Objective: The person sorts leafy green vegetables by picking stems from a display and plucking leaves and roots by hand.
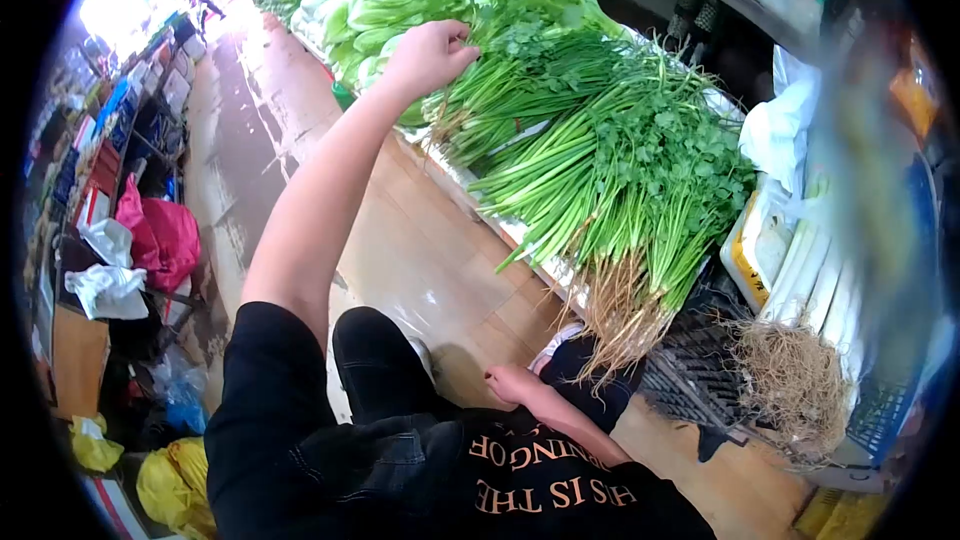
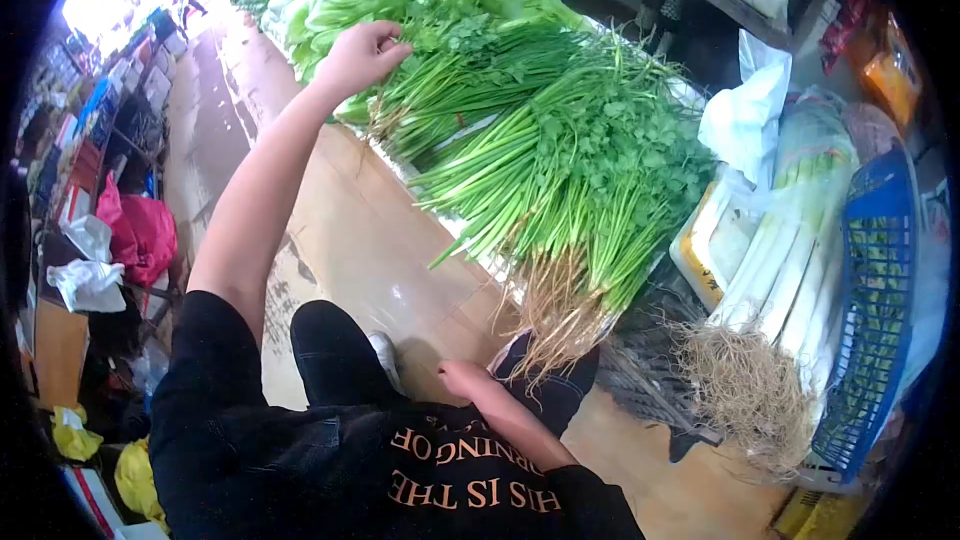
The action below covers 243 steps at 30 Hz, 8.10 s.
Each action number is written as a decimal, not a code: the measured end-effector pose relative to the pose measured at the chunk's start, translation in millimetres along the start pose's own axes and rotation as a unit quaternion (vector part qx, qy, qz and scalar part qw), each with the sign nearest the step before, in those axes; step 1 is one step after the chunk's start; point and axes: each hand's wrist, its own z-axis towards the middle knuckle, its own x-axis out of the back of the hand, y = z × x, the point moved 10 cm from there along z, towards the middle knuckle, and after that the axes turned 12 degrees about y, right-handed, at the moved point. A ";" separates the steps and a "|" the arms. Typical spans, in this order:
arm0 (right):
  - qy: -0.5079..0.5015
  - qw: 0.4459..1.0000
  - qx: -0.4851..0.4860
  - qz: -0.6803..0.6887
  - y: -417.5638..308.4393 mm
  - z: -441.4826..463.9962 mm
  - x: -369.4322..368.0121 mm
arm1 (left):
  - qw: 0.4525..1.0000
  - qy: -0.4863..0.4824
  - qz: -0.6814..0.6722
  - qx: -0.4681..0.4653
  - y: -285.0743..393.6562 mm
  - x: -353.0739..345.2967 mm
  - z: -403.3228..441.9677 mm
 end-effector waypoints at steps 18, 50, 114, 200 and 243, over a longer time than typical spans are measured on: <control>0.000 0.998 0.065 -0.001 -13.2 -1.2 -5.0 | 0.992 -0.061 -0.012 -0.107 114.2 -54.0 -50.4; -0.019 0.998 0.028 -0.049 -4.9 -4.2 -5.9 | 0.857 -0.201 -0.424 0.213 206.4 -132.8 -172.3; 0.231 0.888 0.163 -0.364 -189.2 -14.2 328.3 | 0.763 0.002 -0.563 0.319 69.9 -39.5 -167.3; 0.188 0.919 0.018 0.346 -142.1 -3.7 147.3 | 0.602 0.007 -0.651 0.462 10.5 -11.1 -373.1; 0.386 0.842 0.033 0.375 -124.2 -15.7 188.2 | 0.552 0.046 -0.617 0.559 -21.2 -20.2 -407.6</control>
